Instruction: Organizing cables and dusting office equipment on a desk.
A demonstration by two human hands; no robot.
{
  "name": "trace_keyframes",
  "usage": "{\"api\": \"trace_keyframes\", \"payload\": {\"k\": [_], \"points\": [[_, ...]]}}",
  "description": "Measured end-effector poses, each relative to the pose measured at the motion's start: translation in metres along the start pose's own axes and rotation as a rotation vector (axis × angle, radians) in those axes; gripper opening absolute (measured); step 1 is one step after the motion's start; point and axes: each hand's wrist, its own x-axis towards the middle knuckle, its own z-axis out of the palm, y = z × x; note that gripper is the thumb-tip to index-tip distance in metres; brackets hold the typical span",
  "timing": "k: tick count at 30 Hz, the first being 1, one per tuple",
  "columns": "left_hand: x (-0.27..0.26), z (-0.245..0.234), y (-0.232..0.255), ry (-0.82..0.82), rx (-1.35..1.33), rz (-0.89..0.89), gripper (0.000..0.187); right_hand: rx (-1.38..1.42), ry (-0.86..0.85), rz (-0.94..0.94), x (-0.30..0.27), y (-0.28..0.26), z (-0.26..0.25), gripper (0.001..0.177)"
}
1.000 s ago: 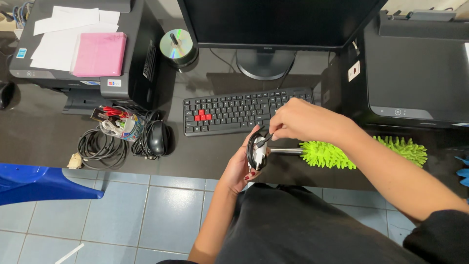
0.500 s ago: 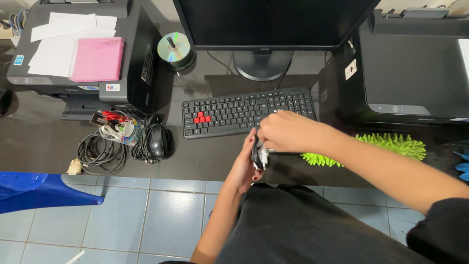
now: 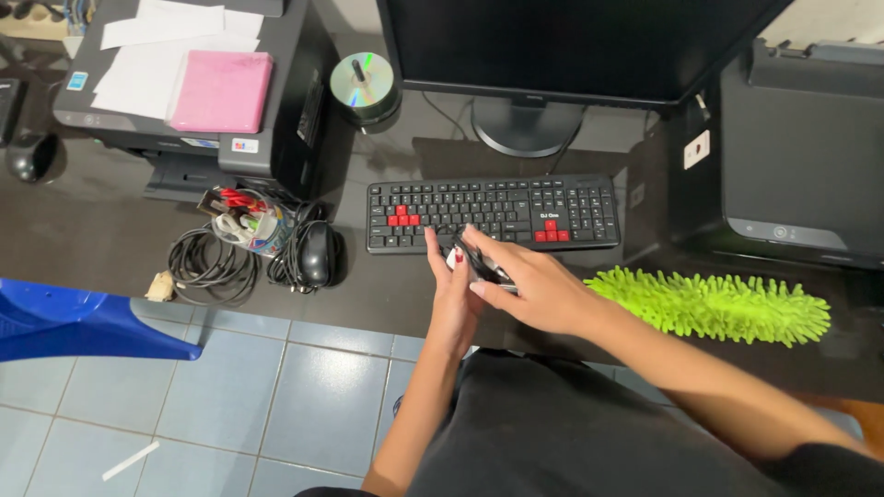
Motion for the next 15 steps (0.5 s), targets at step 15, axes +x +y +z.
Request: {"api": "trace_keyframes", "payload": {"k": [15], "points": [[0.0,-0.007,0.015,0.179,0.271,0.257,0.101,0.296,0.327,-0.012,0.026,0.053,0.059,0.035]]}}
